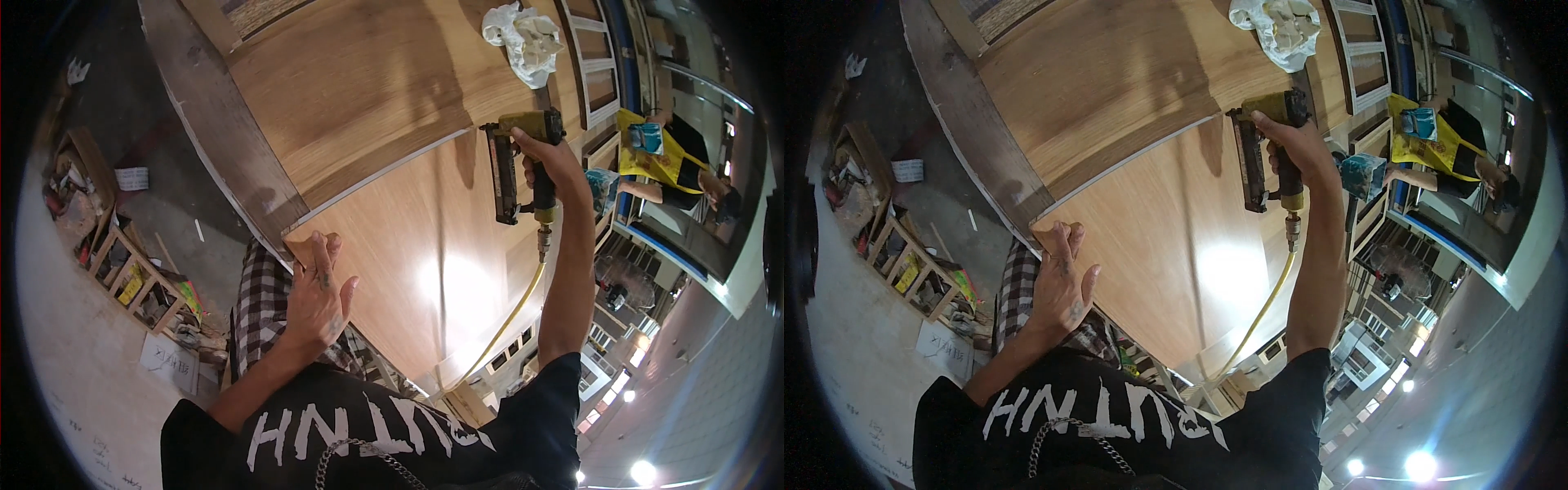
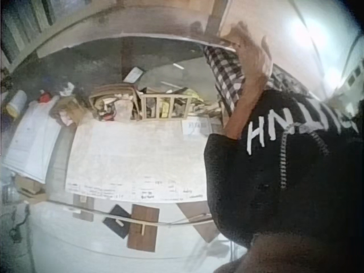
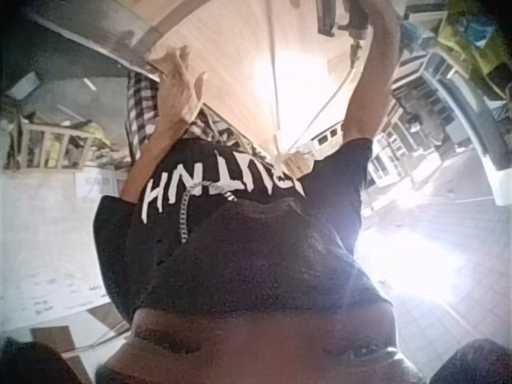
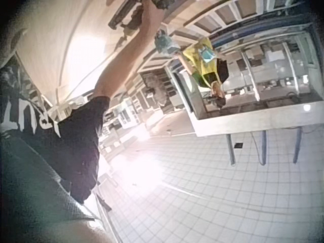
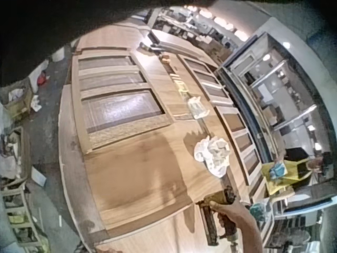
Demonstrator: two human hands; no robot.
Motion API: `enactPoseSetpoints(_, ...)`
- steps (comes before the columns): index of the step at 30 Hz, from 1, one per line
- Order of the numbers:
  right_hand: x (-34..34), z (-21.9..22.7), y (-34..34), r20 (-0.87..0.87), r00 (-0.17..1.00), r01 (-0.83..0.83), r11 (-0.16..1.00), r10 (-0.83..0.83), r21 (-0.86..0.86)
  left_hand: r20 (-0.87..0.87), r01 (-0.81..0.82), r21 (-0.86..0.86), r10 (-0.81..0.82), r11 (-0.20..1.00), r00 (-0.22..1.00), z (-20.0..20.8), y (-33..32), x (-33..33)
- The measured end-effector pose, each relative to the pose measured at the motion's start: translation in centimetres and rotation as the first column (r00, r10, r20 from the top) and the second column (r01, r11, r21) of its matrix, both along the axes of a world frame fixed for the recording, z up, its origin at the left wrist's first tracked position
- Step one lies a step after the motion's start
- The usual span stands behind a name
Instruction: The person positions wooden panels onto a frame and secures them using a pneumatic nail gun, then wipes the surfaces with a cloth.
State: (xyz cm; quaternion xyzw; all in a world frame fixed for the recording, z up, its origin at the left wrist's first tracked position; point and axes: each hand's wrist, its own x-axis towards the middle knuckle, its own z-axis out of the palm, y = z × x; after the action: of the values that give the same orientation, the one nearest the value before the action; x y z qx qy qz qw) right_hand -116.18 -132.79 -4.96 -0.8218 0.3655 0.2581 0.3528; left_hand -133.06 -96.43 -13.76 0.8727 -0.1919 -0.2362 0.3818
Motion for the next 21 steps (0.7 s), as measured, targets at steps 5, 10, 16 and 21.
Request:
enactPoseSetpoints(5,0.4,0.1,0.8,-0.012,1.000,0.001,1.000,-0.002,-0.027,0.053,0.021,0.072,-0.025,0.997,0.998,-0.6,0.2,-0.4)
enactPoseSetpoints(10,-2.1,-0.5,3.5,0.189,0.963,-0.118,0.934,0.190,-0.337,0.046,0.045,0.025,-0.046,0.999,0.998,0.5,-0.5,-0.2)
enactPoseSetpoints(16,-3.4,-3.5,9.5,0.026,0.929,-0.300,0.795,0.368,-0.527,0.150,0.183,0.150,-0.205,0.972,0.967,1.0,-0.8,-0.1)
enactPoseSetpoints(21,-5.1,-5.2,10.4,0.153,0.947,-0.155,0.817,0.283,-0.556,-0.040,0.314,0.118,-0.311,0.942,0.949,2.0,-0.4,1.0)
